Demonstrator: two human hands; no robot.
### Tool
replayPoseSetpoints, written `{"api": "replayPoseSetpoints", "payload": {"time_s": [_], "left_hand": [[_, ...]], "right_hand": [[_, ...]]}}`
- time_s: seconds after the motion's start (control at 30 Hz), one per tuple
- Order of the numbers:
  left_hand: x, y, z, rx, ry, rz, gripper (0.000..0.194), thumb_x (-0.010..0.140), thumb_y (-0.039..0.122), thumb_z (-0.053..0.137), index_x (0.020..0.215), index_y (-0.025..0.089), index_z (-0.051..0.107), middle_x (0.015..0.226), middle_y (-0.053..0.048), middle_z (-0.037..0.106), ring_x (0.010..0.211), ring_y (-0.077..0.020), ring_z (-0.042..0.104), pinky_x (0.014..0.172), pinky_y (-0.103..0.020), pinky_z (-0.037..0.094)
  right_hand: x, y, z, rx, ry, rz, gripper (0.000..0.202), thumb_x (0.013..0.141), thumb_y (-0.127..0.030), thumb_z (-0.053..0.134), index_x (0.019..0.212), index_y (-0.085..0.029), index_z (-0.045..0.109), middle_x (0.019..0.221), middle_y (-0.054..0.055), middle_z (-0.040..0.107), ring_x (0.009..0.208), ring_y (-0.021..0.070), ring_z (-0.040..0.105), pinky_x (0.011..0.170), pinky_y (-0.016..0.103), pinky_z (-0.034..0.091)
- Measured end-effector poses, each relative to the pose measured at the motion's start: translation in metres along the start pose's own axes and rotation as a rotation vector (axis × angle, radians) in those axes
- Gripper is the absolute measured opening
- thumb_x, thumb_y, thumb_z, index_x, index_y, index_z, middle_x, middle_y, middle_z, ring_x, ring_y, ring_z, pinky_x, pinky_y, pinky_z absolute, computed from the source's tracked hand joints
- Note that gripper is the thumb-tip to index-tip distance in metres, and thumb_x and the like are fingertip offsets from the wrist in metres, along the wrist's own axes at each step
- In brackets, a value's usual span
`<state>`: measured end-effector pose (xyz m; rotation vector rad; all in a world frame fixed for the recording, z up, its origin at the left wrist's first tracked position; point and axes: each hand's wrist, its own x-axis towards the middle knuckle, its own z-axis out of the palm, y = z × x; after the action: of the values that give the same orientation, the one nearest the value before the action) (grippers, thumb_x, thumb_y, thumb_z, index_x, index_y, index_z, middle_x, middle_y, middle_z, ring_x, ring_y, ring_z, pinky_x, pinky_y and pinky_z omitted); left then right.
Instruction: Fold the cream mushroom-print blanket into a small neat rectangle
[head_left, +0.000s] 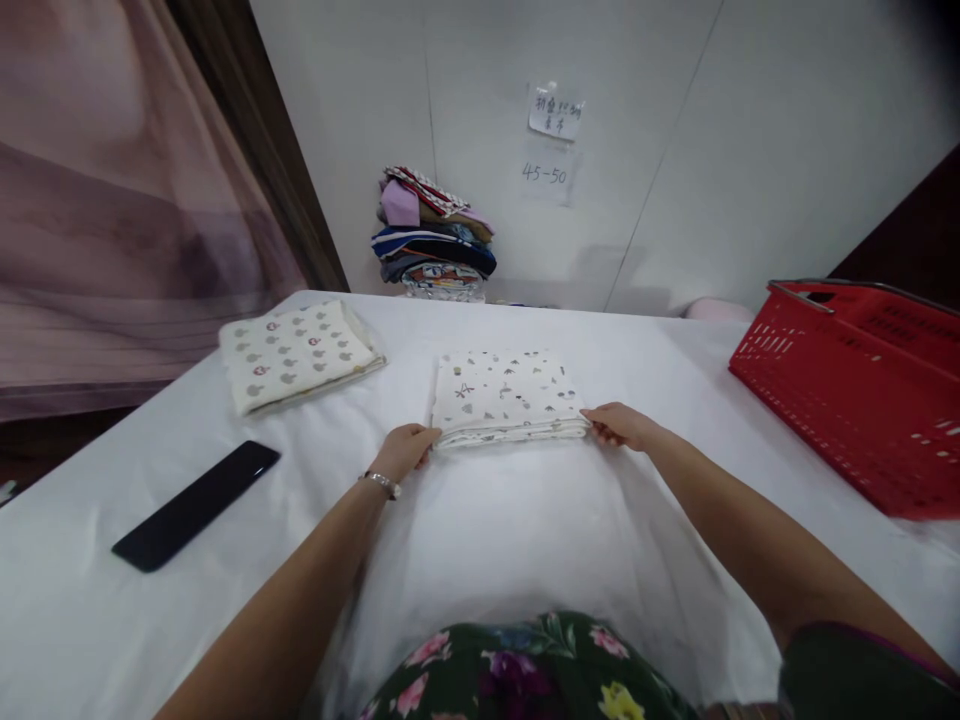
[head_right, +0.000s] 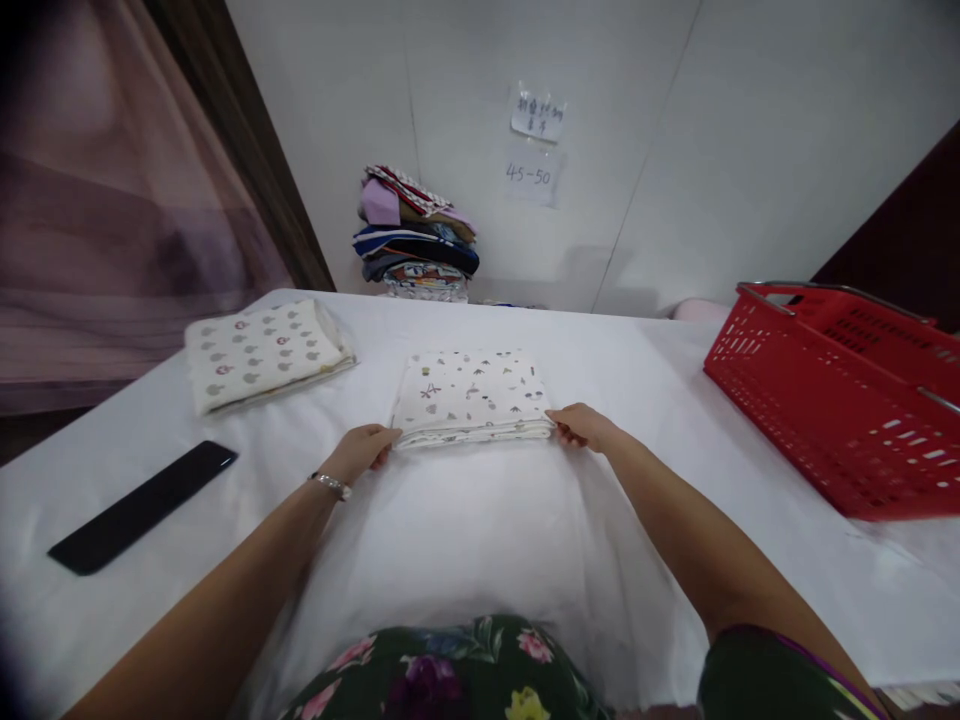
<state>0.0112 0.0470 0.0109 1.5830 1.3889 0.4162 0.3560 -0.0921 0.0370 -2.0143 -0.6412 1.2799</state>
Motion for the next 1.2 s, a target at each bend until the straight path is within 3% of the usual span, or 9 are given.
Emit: {"api": "replayPoseSetpoints", "payload": {"time_s": [0.17,0.33,0.63,0.87,0.97,1.07,1.2], "left_hand": [[-0.003,0.003,-0.001,-0.036,0.000,-0.016,0.027,0.067,0.041,0.054,0.054,0.018,0.048,0.039,0.003,0.048,0.039,-0.0098,0.042,0.044,-0.022,0.035],[0.000,-0.002,0.000,-0.032,0.003,0.003,0.027,0.068,0.041,0.053,0.055,0.018,0.048,0.040,0.003,0.049,0.039,-0.0101,0.043,0.044,-0.022,0.035],[0.002,-0.007,0.002,0.058,0.022,0.013,0.025,0.071,0.041,0.052,0.060,0.018,0.052,0.042,0.003,0.050,0.041,-0.0111,0.046,0.045,-0.022,0.035],[-0.003,-0.004,0.003,0.096,0.062,0.011,0.020,0.072,0.037,0.053,0.064,0.018,0.054,0.043,0.003,0.052,0.041,-0.0110,0.047,0.045,-0.021,0.035],[-0.005,-0.003,0.002,0.103,0.062,0.014,0.020,0.073,0.036,0.051,0.065,0.018,0.055,0.044,0.003,0.052,0.042,-0.0112,0.048,0.046,-0.021,0.036],[-0.007,-0.002,0.002,0.115,0.058,0.009,0.019,0.073,0.034,0.051,0.066,0.017,0.056,0.045,0.002,0.053,0.044,-0.0119,0.049,0.046,-0.022,0.036],[-0.013,0.002,0.005,0.152,0.040,0.018,0.018,0.070,0.033,0.054,0.064,0.018,0.058,0.047,0.002,0.053,0.049,-0.0130,0.051,0.048,-0.022,0.035]], "right_hand": [[0.007,0.005,-0.001,0.074,-0.015,-0.005,0.023,0.081,-0.027,0.060,0.065,-0.015,0.047,0.048,-0.005,0.045,0.037,0.0033,0.036,0.032,0.016,0.021],[0.004,0.010,0.004,0.051,-0.007,-0.010,0.022,0.083,-0.028,0.055,0.066,-0.016,0.048,0.050,-0.005,0.047,0.038,0.0034,0.037,0.033,0.016,0.021],[-0.003,0.007,0.007,-0.183,0.039,-0.010,0.031,0.071,-0.044,0.067,0.070,-0.016,0.054,0.058,0.001,0.058,0.044,0.0080,0.050,0.037,0.018,0.030],[0.001,0.000,0.018,-0.193,0.045,0.011,0.028,0.070,-0.041,0.066,0.067,-0.017,0.050,0.053,-0.004,0.047,0.043,0.0065,0.043,0.036,0.017,0.025],[-0.002,-0.002,0.020,-0.205,0.077,-0.048,0.023,0.068,-0.035,0.067,0.070,-0.017,0.054,0.059,-0.001,0.053,0.049,0.0077,0.048,0.039,0.017,0.032],[-0.007,0.002,0.016,-0.063,0.028,-0.072,0.018,0.070,-0.032,0.063,0.074,-0.016,0.056,0.067,0.003,0.060,0.055,0.0101,0.054,0.049,0.020,0.044],[-0.010,0.015,0.008,0.014,0.006,-0.051,0.019,0.072,-0.031,0.060,0.082,-0.016,0.053,0.061,0.003,0.060,0.050,0.0116,0.054,0.048,0.022,0.046]]}}
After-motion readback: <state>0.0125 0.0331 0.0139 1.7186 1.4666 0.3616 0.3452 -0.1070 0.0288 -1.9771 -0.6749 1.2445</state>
